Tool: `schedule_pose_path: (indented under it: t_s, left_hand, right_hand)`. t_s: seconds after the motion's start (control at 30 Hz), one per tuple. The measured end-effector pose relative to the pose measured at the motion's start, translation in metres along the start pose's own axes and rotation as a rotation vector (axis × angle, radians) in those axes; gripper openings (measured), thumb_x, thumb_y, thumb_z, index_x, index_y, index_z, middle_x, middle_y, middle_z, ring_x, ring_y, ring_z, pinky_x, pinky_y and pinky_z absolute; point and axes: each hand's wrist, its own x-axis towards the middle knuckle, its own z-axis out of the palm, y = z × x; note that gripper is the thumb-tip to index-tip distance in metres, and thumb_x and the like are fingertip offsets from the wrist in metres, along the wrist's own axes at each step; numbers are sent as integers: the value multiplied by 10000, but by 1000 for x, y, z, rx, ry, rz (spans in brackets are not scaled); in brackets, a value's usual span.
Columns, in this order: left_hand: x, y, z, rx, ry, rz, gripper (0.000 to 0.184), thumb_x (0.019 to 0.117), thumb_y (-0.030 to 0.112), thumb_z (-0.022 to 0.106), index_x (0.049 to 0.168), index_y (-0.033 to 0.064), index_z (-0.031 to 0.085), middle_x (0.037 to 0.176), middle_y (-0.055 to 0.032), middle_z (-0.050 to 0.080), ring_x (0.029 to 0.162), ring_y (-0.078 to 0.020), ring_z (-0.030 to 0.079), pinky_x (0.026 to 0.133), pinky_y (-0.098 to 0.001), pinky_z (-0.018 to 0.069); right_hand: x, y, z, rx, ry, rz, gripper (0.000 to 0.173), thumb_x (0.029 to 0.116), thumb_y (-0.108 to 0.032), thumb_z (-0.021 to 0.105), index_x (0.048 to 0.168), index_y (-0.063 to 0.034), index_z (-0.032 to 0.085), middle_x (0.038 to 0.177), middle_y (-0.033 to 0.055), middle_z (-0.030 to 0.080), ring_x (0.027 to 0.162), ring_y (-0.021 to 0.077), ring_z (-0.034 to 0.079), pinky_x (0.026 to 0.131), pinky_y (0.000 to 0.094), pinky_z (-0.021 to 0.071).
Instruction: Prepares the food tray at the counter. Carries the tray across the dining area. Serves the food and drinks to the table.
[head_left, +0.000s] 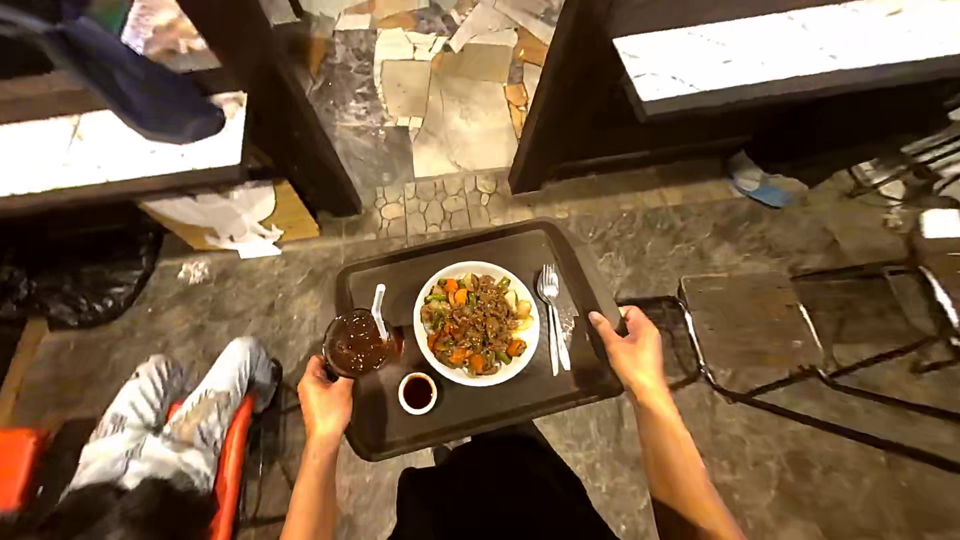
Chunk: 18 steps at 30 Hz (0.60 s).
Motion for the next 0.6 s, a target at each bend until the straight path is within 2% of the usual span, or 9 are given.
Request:
schedule_pose_path:
  t_s: [0.1,0.23,0.37,0.47,0.6]
  left_hand:
    - [93,39,49,29,-14,-40,312,834,42,732,1123,-21,633,963,-66,703,886,-71,674,831,-308,561]
    - [217,111,107,-2,5,-45,359,843,9,721,1183,-41,615,1042,-93,714,959,-85,688,883,-318,573]
    - [341,177,154,-3,-20,-36,329,864,39,719,1171,-34,624,1019,-79,722,934,-79,693,859,-311,580]
    - [444,216,191,55,-47,-31,341,895,127,735,1172,-43,635,1022,-144,706,954,-190,685,883,-442,552]
    - [585,266,250,93,-38,1,311,881,89,736,1150,-34,639,1026,-151,700,970,-200,681,888,-451,549]
  right_hand:
    - [99,-27,32,9,21,30,317,973,-243,706,1091,40,623,933,154,654,855,212,639,800,429,534]
    - [238,-102,53,-22,12,56,339,984,-246,696,1128,51,617,977,199,661,902,271,649,839,492,527]
    - [370,-172,74,-71,2,53,362,991,-268,686,1127,61,617,963,202,647,880,277,630,819,483,521]
    - [472,-215,102,-77,13,31,340,985,-265,695,1097,49,626,912,176,644,825,260,623,780,483,522]
    - [609,-266,155,-57,36,-2,340,988,-258,690,1131,46,635,952,187,671,873,263,654,813,482,541]
